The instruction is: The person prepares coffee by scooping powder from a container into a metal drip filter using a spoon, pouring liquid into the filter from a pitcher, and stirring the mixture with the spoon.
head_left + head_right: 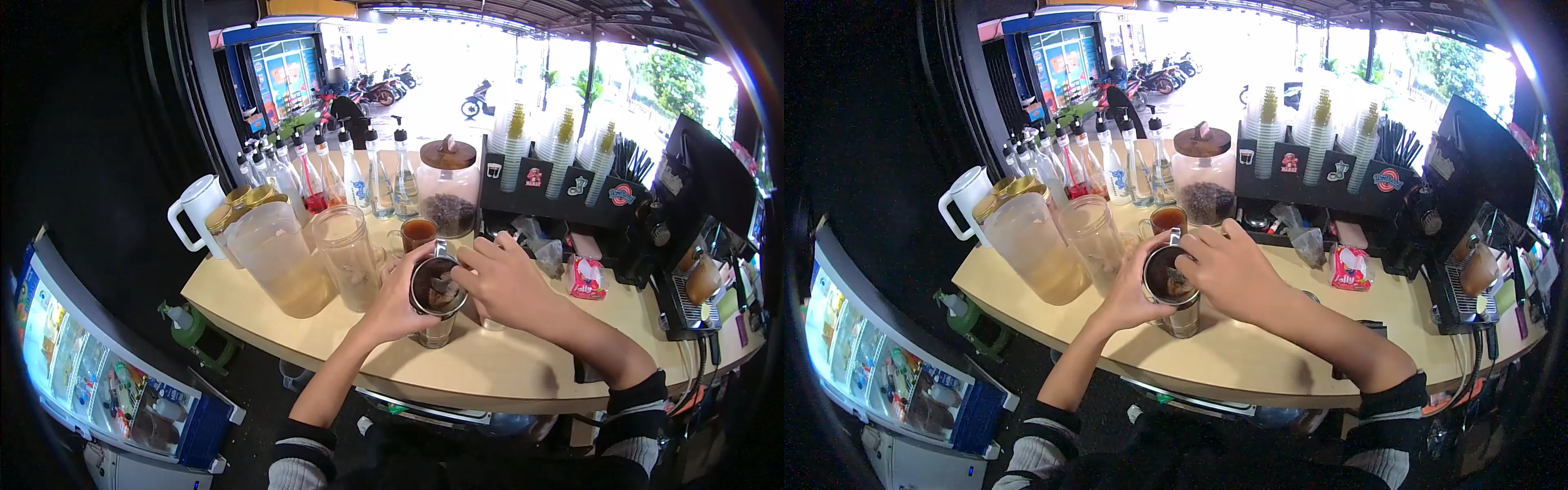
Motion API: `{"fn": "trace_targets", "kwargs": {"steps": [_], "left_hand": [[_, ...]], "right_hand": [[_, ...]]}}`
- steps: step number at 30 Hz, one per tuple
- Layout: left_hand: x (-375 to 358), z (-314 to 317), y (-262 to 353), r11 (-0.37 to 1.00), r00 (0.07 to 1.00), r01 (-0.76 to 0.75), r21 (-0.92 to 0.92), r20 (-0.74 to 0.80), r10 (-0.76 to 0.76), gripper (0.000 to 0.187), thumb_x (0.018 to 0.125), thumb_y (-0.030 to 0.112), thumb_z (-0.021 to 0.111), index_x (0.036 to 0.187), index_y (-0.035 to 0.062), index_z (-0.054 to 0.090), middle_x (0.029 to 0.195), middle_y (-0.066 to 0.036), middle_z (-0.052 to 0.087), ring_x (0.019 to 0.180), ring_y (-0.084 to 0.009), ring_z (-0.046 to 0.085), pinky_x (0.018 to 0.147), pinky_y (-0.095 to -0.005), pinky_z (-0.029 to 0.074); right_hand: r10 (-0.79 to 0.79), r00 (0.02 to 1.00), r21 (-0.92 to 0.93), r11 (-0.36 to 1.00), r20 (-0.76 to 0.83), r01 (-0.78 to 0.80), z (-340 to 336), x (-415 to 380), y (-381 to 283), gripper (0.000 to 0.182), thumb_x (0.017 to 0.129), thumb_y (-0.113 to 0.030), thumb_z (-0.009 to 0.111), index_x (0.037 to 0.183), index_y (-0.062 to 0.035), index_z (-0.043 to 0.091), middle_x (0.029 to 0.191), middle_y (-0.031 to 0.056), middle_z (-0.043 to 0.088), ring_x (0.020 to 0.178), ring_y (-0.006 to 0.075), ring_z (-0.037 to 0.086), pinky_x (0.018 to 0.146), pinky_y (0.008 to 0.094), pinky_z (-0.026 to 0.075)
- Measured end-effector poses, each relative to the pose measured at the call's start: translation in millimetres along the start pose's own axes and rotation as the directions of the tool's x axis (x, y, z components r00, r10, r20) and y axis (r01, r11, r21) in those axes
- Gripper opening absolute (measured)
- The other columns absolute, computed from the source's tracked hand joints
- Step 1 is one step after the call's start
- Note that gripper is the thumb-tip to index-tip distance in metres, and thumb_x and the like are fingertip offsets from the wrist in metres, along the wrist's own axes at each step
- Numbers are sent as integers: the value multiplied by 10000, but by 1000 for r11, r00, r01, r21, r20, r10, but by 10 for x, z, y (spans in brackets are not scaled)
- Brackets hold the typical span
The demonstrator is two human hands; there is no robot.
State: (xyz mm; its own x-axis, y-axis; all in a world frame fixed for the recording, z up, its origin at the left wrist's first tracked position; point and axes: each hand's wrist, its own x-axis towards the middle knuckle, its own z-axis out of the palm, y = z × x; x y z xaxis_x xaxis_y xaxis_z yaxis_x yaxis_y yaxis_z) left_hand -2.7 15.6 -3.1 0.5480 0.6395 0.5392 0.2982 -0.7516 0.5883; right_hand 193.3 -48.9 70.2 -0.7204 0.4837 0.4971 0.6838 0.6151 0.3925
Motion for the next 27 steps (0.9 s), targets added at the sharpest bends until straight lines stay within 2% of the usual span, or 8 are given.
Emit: {"fn": "trace_targets", "kwargs": {"steps": [6,9,14,16,19,21,23,27], "left_hand": [[22,210,-97,989,958,-149,14,-245,147,855,515,204,873,1256,69,467,1248,-134,500,1222,-324,445,1030,-424,356],[-7,229,-68,996,968,-46,81,-242,65,817,499,200,877,1210,68,498,1216,-129,513,1185,-316,476,994,-418,383],[-6,244,-22,997,951,-67,42,-299,77,818,479,184,880,1201,80,508,1189,-108,544,1129,-298,523,979,-407,387],[-9,226,-20,998,947,-59,18,-315,62,818,474,176,880,1200,85,513,1182,-98,557,1115,-291,536,982,-402,383],[-26,188,21,997,967,-74,9,-245,74,839,535,207,848,1276,122,464,1233,-67,546,1200,-267,477,1050,-437,267],[-14,164,57,993,958,-95,65,-267,109,854,480,183,892,1241,100,514,1204,-74,587,1120,-259,548,996,-394,372],[-19,136,56,992,953,-98,81,-279,117,867,476,193,900,1246,98,515,1204,-75,589,1122,-254,551,998,-393,371],[-26,98,11,992,950,-108,71,-286,124,894,464,210,918,1253,89,515,1206,-77,590,1121,-248,558,1003,-387,375]], "right_hand": [[-33,998,9,999,55,33,-25,-56,49,113,728,-150,621,837,-124,623,879,2,542,885,151,536,717,335,369],[-34,998,11,999,58,33,-3,-82,34,109,732,-148,618,838,-126,622,882,0,541,884,150,536,710,338,367],[27,999,-56,998,22,-25,1,-81,35,103,734,-155,613,833,-127,616,867,0,531,880,153,538,712,343,371],[-3,1000,23,1000,20,3,49,-94,-9,92,732,-158,609,817,-123,608,858,8,520,858,163,540,706,337,376],[33,998,16,999,-55,-32,69,-49,-29,101,733,-149,598,827,-112,599,861,19,509,835,171,539,680,324,379],[87,991,10,996,-102,-87,98,-39,-42,106,735,-147,595,834,-109,597,866,23,509,834,173,540,671,321,380],[105,991,101,990,-79,-97,145,-32,-83,202,645,-85,641,840,-87,590,857,37,502,769,199,490,672,338,348],[79,997,16,997,11,-79,32,-29,-86,119,722,-138,607,828,-93,578,875,27,511,836,180,535,674,331,379]]}}
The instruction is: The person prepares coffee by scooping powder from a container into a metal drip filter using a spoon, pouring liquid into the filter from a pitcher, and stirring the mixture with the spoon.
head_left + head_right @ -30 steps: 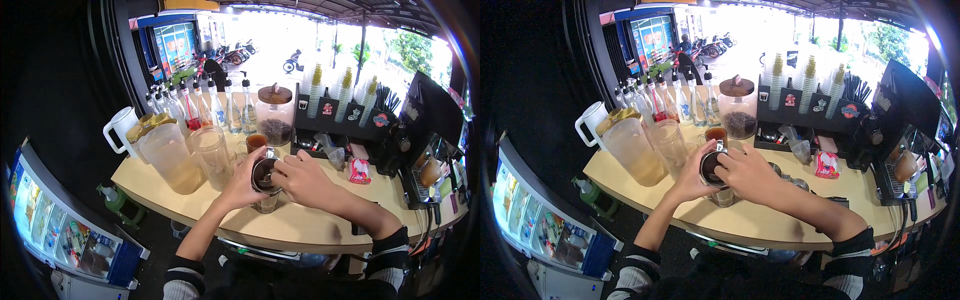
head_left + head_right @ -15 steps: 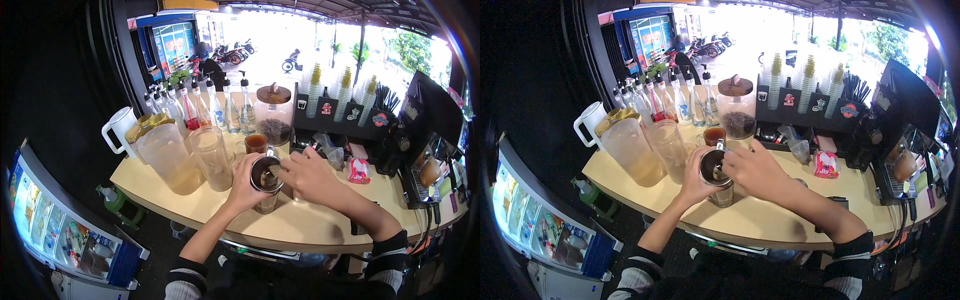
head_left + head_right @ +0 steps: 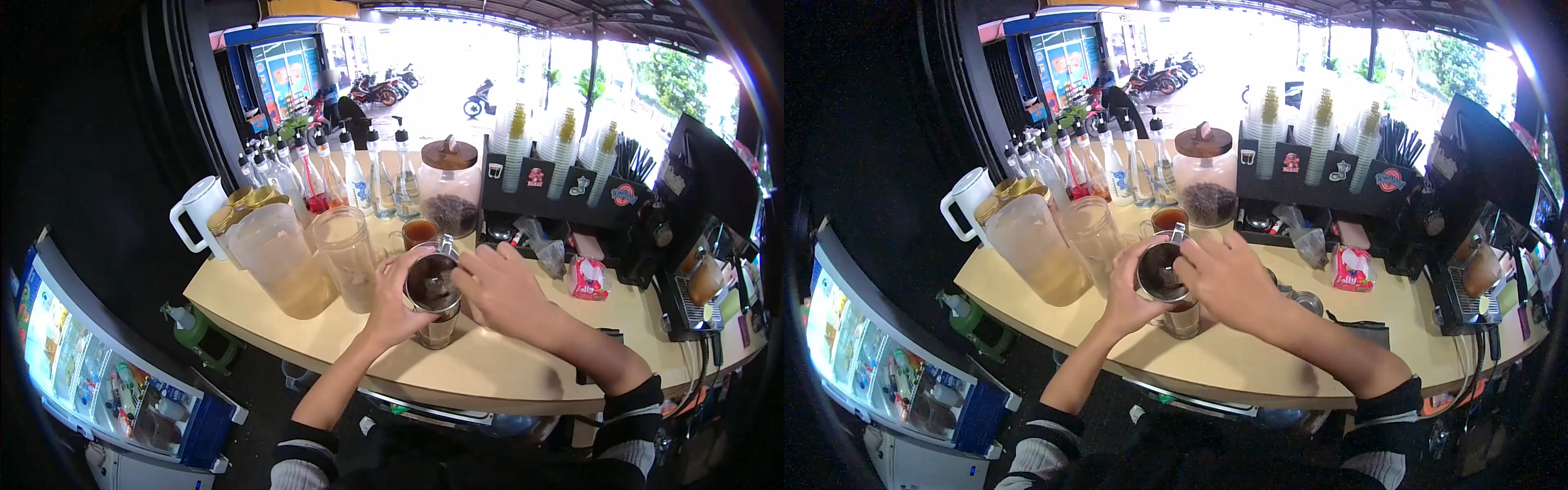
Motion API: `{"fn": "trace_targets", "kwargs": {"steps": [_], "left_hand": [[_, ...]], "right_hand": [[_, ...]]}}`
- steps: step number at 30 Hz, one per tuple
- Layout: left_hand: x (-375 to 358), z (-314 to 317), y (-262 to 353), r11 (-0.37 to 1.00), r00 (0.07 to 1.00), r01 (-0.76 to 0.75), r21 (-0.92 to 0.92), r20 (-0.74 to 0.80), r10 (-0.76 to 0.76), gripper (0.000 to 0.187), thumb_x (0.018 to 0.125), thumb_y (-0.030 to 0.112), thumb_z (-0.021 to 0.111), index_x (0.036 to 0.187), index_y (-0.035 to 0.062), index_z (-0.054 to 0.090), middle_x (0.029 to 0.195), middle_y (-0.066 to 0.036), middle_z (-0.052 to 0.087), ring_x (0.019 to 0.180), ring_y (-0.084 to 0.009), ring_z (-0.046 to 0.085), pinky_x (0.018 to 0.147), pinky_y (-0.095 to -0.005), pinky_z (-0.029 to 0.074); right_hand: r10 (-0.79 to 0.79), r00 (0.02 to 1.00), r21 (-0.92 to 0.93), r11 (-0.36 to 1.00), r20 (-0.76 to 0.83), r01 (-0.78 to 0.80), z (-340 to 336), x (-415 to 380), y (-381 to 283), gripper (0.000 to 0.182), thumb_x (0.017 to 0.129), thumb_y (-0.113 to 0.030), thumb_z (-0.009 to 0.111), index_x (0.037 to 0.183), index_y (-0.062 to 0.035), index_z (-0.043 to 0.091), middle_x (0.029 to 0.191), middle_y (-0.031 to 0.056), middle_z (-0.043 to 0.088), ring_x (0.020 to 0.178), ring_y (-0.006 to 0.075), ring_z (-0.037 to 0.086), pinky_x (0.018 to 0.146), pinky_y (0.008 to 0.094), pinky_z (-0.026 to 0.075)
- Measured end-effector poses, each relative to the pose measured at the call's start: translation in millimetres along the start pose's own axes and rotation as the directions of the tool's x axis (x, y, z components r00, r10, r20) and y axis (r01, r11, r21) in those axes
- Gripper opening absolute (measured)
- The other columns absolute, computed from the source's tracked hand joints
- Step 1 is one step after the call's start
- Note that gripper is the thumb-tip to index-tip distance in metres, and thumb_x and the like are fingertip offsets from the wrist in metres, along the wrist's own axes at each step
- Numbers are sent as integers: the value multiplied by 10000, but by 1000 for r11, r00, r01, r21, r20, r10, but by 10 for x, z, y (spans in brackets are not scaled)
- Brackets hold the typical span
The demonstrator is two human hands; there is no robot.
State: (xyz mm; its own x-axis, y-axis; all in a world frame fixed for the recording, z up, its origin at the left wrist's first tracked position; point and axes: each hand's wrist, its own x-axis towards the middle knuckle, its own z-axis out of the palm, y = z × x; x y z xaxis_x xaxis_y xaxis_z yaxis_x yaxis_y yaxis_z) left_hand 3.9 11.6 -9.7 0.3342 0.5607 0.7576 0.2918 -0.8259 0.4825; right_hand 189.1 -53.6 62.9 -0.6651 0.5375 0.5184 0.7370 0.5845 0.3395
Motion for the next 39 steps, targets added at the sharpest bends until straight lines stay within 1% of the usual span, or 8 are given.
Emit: {"fn": "trace_targets", "kwargs": {"steps": [2,9,12,16,18,28,33,39], "left_hand": [[13,-21,28,1000,1000,-15,18,5,15,896,464,212,920,1253,85,514,1206,-80,589,1119,-251,559,1001,-386,382],[-23,40,-22,996,996,-84,2,-36,84,876,475,207,920,1236,74,505,1211,-117,577,1120,-279,555,979,-390,412],[-50,93,19,996,994,-59,-71,-91,53,821,534,202,859,1254,99,477,1220,-85,558,1148,-277,519,1033,-428,300],[-58,96,-26,996,989,-86,1,-121,85,861,479,210,916,1214,66,493,1203,-122,558,1114,-291,539,969,-399,410],[-44,100,-2,987,985,-143,68,-90,149,877,464,227,921,1215,69,499,1199,-116,554,1110,-291,536,963,-397,410],[90,-127,7,996,993,-91,26,84,88,825,516,214,849,1261,113,510,1236,-80,557,1173,-273,513,1028,-425,313],[146,-167,2,996,969,-90,-5,232,89,833,533,240,831,1287,132,493,1251,-64,558,1198,-256,505,1056,-432,282],[160,-150,-27,998,982,-68,11,177,65,852,507,230,840,1275,131,487,1258,-69,545,1184,-284,504,1046,-433,294]], "right_hand": [[2,989,-28,1000,-147,-6,19,19,54,133,714,-133,611,830,-86,568,873,29,509,830,177,528,671,334,377],[32,982,34,999,-189,-26,16,24,8,246,647,-81,651,873,-59,557,857,63,502,757,213,505,634,345,366],[47,993,27,999,-111,-44,30,19,-107,171,704,-137,608,853,-68,561,879,56,518,783,189,560,595,329,427],[78,997,40,996,13,-78,-43,-7,-129,177,697,-137,615,848,-65,560,874,53,517,796,188,558,613,322,425],[86,987,-8,996,-134,-88,5,9,-75,178,698,-139,623,850,-65,565,868,41,514,814,179,554,637,317,415],[-73,993,-19,997,-93,71,-14,-82,50,91,740,-148,579,809,-89,568,835,24,503,818,157,534,692,324,381],[-122,984,-71,991,-127,114,-52,-44,106,228,645,-145,674,833,-87,559,842,27,499,773,174,503,665,333,345],[-55,980,-30,998,-189,50,-3,-11,104,213,643,-114,665,822,-81,554,833,46,488,774,193,512,647,337,366]]}}
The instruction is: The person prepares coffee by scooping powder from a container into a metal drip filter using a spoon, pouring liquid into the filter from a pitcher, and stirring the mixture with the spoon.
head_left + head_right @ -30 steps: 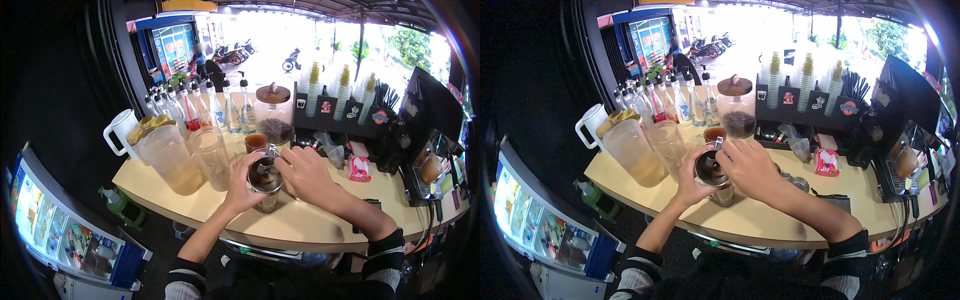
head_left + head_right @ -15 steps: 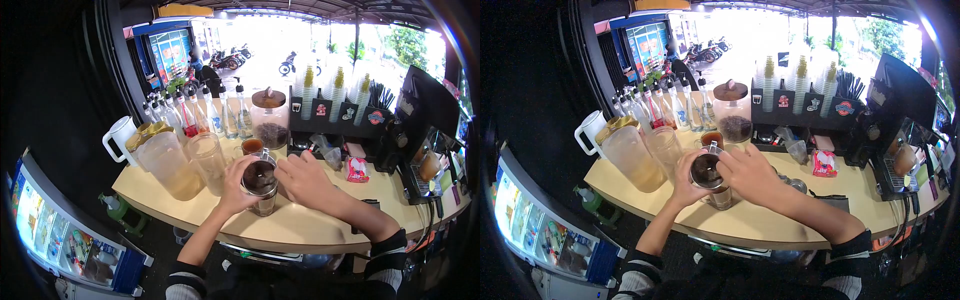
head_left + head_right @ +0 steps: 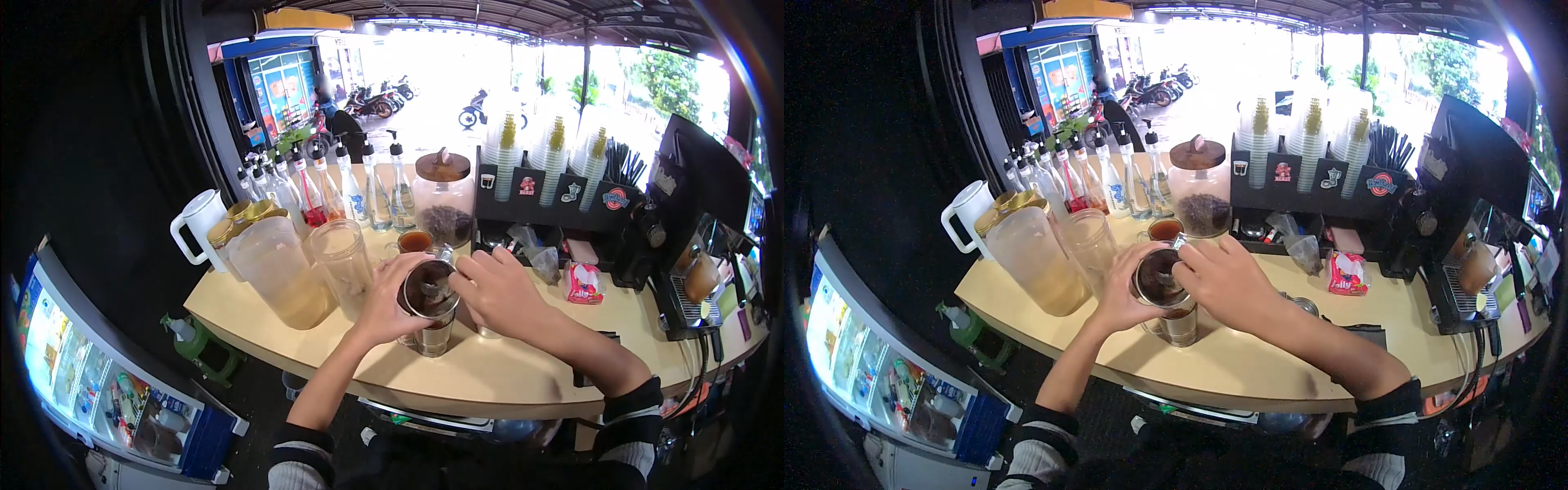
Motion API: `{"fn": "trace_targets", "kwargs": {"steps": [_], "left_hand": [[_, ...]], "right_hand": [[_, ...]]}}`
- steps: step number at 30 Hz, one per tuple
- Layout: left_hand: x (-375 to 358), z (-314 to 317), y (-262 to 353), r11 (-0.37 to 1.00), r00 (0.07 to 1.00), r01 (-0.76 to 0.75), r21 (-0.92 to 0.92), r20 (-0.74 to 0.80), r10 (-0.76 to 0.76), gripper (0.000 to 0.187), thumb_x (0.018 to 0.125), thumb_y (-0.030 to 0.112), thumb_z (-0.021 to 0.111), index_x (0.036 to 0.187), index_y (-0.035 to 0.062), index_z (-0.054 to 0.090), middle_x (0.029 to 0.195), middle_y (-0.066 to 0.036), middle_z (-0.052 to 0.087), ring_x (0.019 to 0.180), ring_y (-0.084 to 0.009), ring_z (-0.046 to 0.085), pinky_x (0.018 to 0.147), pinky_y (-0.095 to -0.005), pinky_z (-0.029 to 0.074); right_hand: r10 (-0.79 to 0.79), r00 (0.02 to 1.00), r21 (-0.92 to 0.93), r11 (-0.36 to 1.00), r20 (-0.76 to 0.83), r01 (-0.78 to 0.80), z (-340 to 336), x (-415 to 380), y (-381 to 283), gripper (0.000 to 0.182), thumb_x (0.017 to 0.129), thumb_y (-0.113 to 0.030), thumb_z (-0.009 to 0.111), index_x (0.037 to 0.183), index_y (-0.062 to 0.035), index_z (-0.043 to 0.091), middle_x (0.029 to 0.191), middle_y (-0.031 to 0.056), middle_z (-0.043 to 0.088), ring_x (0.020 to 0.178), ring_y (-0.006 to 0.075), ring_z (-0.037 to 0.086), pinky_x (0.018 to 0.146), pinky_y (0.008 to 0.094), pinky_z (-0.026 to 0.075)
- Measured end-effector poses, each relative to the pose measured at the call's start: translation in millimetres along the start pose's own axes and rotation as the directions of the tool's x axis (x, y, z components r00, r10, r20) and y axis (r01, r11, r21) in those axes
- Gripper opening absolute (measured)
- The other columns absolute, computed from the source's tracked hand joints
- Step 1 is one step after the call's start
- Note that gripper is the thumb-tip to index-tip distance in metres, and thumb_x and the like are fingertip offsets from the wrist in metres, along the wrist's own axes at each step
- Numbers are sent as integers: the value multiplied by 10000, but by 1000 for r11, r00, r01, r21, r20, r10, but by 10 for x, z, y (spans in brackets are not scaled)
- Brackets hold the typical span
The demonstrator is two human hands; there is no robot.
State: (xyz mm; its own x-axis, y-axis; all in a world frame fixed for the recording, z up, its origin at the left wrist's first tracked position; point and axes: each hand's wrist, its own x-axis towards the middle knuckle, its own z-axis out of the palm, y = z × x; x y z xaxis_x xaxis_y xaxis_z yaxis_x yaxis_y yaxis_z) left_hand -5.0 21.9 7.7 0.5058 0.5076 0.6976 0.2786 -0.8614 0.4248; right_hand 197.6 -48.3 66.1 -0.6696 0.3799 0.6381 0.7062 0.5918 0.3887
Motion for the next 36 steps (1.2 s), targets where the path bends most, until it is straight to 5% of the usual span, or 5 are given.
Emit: {"fn": "trace_targets", "kwargs": {"steps": [6,15,27,29,36], "left_hand": [[-45,113,33,999,972,15,41,-235,-5,828,430,221,869,1162,99,501,1104,-92,545,1106,-291,514,958,-430,343],[-82,224,62,995,955,55,82,-295,-29,830,431,216,874,1154,96,483,1084,-80,517,1096,-297,505,937,-427,345],[-91,118,75,996,982,80,30,-172,-74,823,507,241,847,1234,106,486,1187,-71,567,1148,-267,520,1039,-449,290],[-97,93,87,997,984,78,27,-161,-72,825,508,245,846,1238,105,489,1189,-65,570,1146,-264,524,1046,-451,284],[-127,81,89,993,984,117,11,-137,-115,823,529,308,855,1246,106,504,1171,-75,598,1134,-264,531,1054,-448,288]], "right_hand": [[89,992,120,988,88,-99,2,-9,-76,162,723,-113,585,872,-67,540,869,70,502,804,211,570,614,334,429],[129,991,176,975,32,-133,59,-5,-65,230,655,-45,644,862,-45,544,854,94,495,741,255,527,623,373,425],[-61,991,116,992,116,48,-54,-37,37,279,606,-76,665,861,-78,550,856,53,484,777,213,501,673,343,380],[-5,989,60,998,146,-4,-154,2,75,199,719,-120,625,913,-88,603,870,46,509,874,188,539,697,334,381],[1,987,165,986,161,-28,-80,-55,78,235,740,-116,640,967,-70,595,887,58,535,872,209,541,698,350,380]]}}
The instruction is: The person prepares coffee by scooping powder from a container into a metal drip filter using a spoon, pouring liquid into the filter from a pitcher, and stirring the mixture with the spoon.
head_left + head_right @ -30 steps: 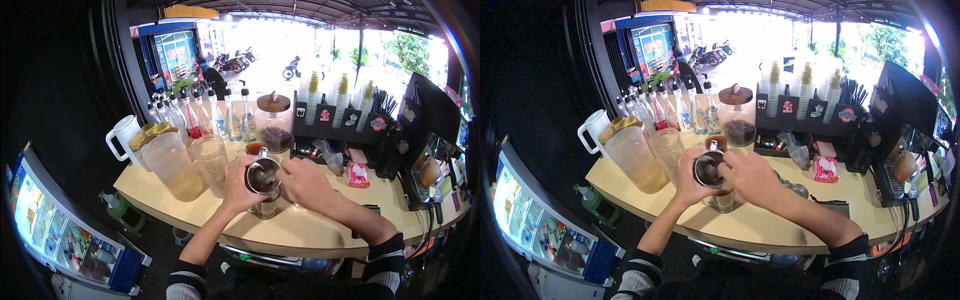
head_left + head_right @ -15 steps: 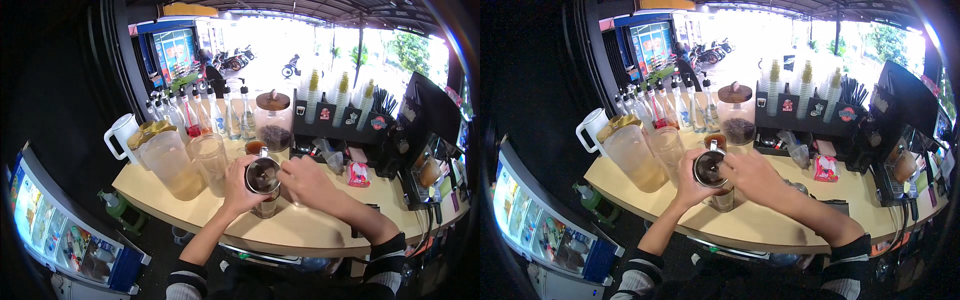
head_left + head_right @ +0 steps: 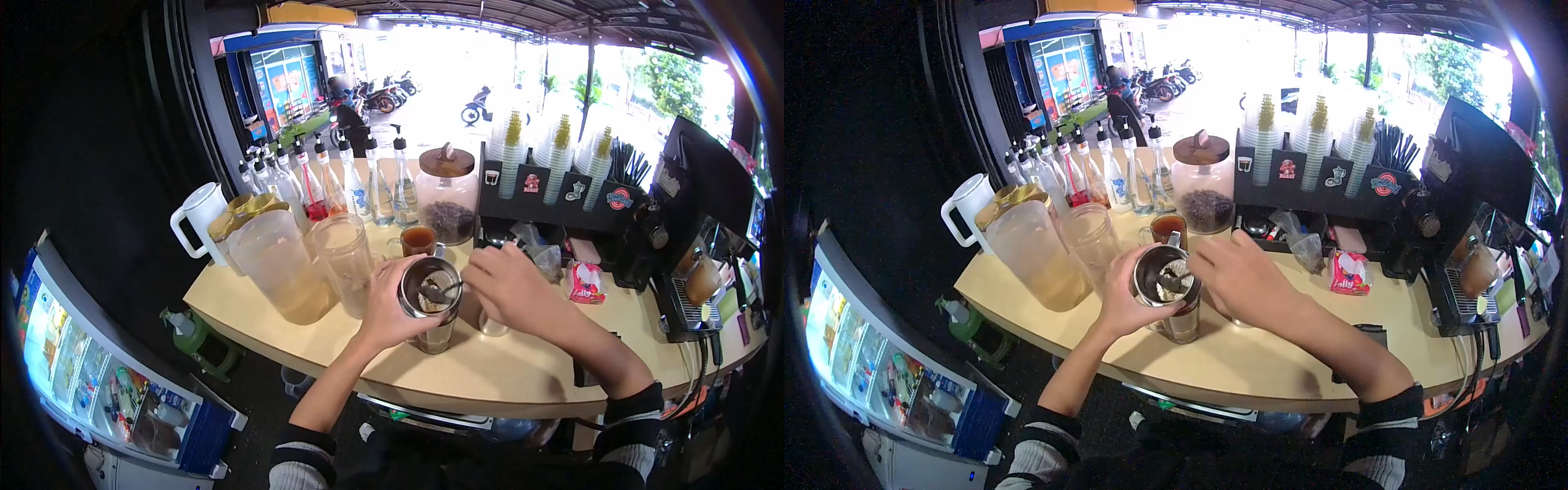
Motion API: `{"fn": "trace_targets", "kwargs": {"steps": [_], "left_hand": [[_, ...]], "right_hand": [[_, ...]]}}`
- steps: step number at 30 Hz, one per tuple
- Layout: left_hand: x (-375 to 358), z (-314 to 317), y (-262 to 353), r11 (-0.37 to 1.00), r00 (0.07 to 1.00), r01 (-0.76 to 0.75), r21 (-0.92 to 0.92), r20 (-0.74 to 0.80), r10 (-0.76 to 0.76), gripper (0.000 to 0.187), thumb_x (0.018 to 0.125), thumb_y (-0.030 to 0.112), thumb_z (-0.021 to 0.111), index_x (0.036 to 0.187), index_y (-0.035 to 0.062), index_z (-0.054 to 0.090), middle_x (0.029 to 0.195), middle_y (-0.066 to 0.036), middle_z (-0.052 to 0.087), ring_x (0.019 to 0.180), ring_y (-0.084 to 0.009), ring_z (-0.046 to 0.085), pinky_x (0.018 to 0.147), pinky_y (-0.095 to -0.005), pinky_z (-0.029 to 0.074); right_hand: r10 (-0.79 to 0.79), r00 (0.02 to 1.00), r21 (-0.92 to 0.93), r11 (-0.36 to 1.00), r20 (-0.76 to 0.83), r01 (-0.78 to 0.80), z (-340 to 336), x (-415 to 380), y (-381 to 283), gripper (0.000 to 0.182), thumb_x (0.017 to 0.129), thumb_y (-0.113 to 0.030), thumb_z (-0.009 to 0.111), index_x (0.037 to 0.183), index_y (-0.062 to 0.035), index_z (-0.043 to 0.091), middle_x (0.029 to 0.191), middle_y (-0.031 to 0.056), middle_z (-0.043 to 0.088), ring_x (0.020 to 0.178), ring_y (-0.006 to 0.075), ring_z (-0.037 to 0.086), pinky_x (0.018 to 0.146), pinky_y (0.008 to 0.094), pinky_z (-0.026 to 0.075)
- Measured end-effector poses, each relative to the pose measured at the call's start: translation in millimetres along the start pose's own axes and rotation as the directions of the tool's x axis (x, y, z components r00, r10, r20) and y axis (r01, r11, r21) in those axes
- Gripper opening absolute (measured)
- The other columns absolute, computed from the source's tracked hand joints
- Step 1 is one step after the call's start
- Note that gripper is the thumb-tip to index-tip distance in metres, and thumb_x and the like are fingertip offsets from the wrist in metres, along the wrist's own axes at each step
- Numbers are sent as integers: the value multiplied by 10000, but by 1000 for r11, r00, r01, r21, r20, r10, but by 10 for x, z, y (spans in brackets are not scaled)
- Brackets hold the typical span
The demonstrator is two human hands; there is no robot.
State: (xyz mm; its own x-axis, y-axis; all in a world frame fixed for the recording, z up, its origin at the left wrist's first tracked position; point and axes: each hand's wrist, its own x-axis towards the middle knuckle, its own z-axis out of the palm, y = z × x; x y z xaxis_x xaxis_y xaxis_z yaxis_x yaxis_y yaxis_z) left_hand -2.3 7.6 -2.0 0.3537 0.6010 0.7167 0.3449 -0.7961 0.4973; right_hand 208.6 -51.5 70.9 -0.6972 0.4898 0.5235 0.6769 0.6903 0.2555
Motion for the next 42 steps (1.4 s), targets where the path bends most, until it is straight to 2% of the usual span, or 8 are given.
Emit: {"fn": "trace_targets", "kwargs": {"steps": [8,19,22,24,30,33,37,42], "left_hand": [[-8,88,-82,965,972,213,-152,137,-193,794,532,378,850,1218,117,548,1152,-93,614,1126,-300,522,1021,-425,348],[4,91,-112,970,959,204,-132,228,-171,817,534,373,852,1218,56,537,1157,-130,617,1026,-304,580,996,-406,378],[21,71,-78,918,980,182,-352,144,-139,805,560,360,859,1231,60,532,1050,-118,641,1015,-304,583,973,-386,392],[87,-42,1,986,1000,15,-165,-9,-17,641,628,267,845,1176,53,592,987,-87,630,973,-214,606,923,-366,448],[305,-85,186,986,982,-141,94,141,127,268,739,192,770,939,46,667,714,-45,627,697,-190,608,802,-362,429],[346,-1,72,937,965,-263,231,70,253,166,790,161,719,900,53,657,738,-48,634,728,-220,604,812,-363,412],[352,-34,75,919,943,-308,245,-53,330,79,814,94,691,805,30,646,690,-75,636,631,-228,594,809,-378,452],[274,-190,12,935,952,-271,227,-79,295,74,830,96,680,834,24,666,718,-77,655,651,-237,614,803,-371,465]], "right_hand": [[297,953,145,942,66,-304,3,45,21,170,789,-80,618,954,-67,577,853,87,551,847,261,539,728,390,356],[338,937,219,911,86,-349,88,115,65,148,786,-118,643,893,-67,556,813,91,588,829,271,567,739,389,356],[369,926,309,875,75,-373,143,157,177,154,772,-131,649,885,-60,573,783,116,619,789,297,598,727,399,392],[391,919,363,849,57,-383,141,207,223,153,767,-136,658,866,-48,581,764,128,634,739,312,609,709,399,418],[576,790,677,496,212,-543,100,357,170,157,812,-138,677,879,-10,614,738,94,653,641,122,610,599,268,457],[503,840,851,334,203,-405,80,267,157,175,898,-179,631,939,-9,617,810,39,655,737,60,570,666,223,438],[633,760,779,399,147,-483,161,-321,330,248,924,-187,597,1069,13,617,928,67,646,872,93,606,808,240,461],[800,545,542,351,250,-763,678,-1386,450,234,925,-215,597,1022,-4,623,916,58,655,867,105,584,774,274,461]]}}
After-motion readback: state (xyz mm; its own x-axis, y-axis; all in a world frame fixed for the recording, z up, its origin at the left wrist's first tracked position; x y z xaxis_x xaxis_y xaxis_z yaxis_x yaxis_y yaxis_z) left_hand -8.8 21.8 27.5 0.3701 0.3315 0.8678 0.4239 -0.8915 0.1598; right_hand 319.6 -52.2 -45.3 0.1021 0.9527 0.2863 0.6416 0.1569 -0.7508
